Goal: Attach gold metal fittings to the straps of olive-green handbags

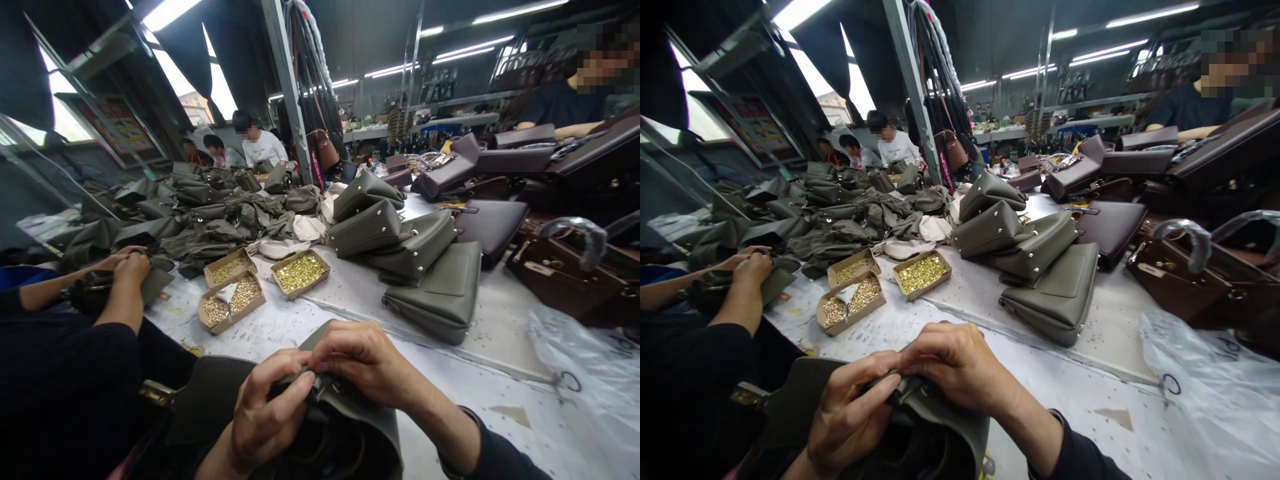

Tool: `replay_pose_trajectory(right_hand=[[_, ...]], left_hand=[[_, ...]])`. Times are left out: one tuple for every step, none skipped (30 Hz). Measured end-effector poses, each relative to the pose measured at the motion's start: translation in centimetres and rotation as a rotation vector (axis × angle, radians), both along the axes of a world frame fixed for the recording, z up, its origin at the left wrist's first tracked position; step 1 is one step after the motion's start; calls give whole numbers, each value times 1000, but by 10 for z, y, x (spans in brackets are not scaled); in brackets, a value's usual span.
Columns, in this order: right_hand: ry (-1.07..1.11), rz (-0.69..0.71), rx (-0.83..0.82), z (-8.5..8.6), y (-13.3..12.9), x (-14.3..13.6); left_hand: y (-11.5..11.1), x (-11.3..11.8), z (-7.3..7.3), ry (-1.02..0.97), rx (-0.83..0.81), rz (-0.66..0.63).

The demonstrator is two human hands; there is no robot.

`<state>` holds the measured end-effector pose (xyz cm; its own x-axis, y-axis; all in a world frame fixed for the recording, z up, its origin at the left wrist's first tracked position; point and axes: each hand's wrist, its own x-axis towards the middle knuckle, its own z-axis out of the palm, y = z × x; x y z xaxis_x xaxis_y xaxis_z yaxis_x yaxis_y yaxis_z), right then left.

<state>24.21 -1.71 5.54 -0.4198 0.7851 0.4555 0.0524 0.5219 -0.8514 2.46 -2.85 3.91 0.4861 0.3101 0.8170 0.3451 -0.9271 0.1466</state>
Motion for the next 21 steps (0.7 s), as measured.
replay_pose_trajectory(right_hand=[[10, 20, 6, -1, 2, 1], [17, 45, 11, -2, 4, 2], [18, 71, 14, -2, 7, 3], [12, 96, 16, -2, 9, 5], [-2, 119, 17, -1, 12, 7], [-24, 140, 18, 0, 14, 9], [-53, 157, 15, 3, 15, 11], [-88, 171, 14, 6, 17, 13], [-126, 182, 17, 10, 18, 15], [-166, 190, 25, 13, 19, 16], [-205, 191, 39, 17, 19, 17], [-242, 188, 57, 20, 20, 18], [-278, 181, 79, 23, 20, 18], [-310, 172, 102, 24, 21, 18], [-336, 161, 123, 25, 21, 17], [-356, 149, 142, 25, 21, 15], [-367, 139, 158, 23, 21, 14], [-371, 130, 171, 22, 21, 12], [-369, 119, 180, 19, 21, 10], [-364, 110, 187, 17, 20, 8], [-355, 103, 192, 15, 20, 7]], left_hand=[[0, 0, 0, 6, -7, -3], [0, 0, 0, 14, -13, -7], [0, 0, 0, 20, -14, -11], [0, 1, 1, 25, -14, -12], [0, 1, 1, 29, -15, -11], [0, 1, 2, 29, -15, -6], [0, 1, 3, 28, -13, 2], [0, 1, 3, 31, -12, 13], [0, 0, 4, 38, -11, 27], [0, 0, 4, 47, -4, 38], [0, 0, 3, 58, 5, 46], [0, -1, 3, 70, 12, 51], [1, -1, 2, 80, 21, 53], [2, -1, 2, 89, 30, 51], [2, -2, 1, 95, 39, 52], [3, -2, 0, 102, 45, 56], [3, -2, 0, 106, 51, 60], [3, -3, -1, 109, 55, 61], [3, -3, -1, 108, 52, 63], [3, -4, -1, 104, 44, 65], [2, -4, -2, 100, 40, 65]])
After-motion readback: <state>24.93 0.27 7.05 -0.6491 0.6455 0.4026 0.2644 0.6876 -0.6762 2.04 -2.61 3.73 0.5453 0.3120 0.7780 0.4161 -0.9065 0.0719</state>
